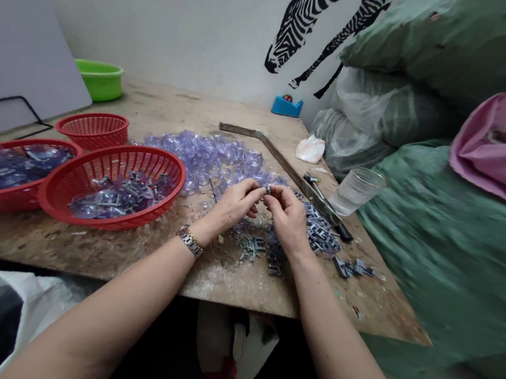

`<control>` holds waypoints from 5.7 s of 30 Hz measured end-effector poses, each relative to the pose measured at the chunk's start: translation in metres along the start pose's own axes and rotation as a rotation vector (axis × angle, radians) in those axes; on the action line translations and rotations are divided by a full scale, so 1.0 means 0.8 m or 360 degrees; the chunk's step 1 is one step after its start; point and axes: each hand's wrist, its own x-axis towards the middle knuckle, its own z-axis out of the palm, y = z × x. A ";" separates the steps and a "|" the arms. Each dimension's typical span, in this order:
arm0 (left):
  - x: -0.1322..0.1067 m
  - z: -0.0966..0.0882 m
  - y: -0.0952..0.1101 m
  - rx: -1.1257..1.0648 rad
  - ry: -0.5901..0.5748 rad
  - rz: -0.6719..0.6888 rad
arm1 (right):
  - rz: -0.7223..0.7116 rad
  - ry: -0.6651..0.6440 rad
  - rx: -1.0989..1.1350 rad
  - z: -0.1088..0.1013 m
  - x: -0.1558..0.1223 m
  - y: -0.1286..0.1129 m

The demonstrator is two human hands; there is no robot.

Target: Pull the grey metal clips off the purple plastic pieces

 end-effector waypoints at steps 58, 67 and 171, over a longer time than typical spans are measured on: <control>-0.002 -0.008 -0.004 0.0316 -0.0093 0.0398 | 0.0325 -0.0021 0.0511 -0.001 0.002 -0.011; -0.002 -0.007 -0.001 0.0150 -0.0209 0.0308 | 0.0329 -0.0059 0.0436 -0.004 0.002 -0.006; 0.013 -0.023 -0.016 0.1295 0.0052 0.0281 | -0.0009 -0.0593 -0.2060 0.001 0.044 0.016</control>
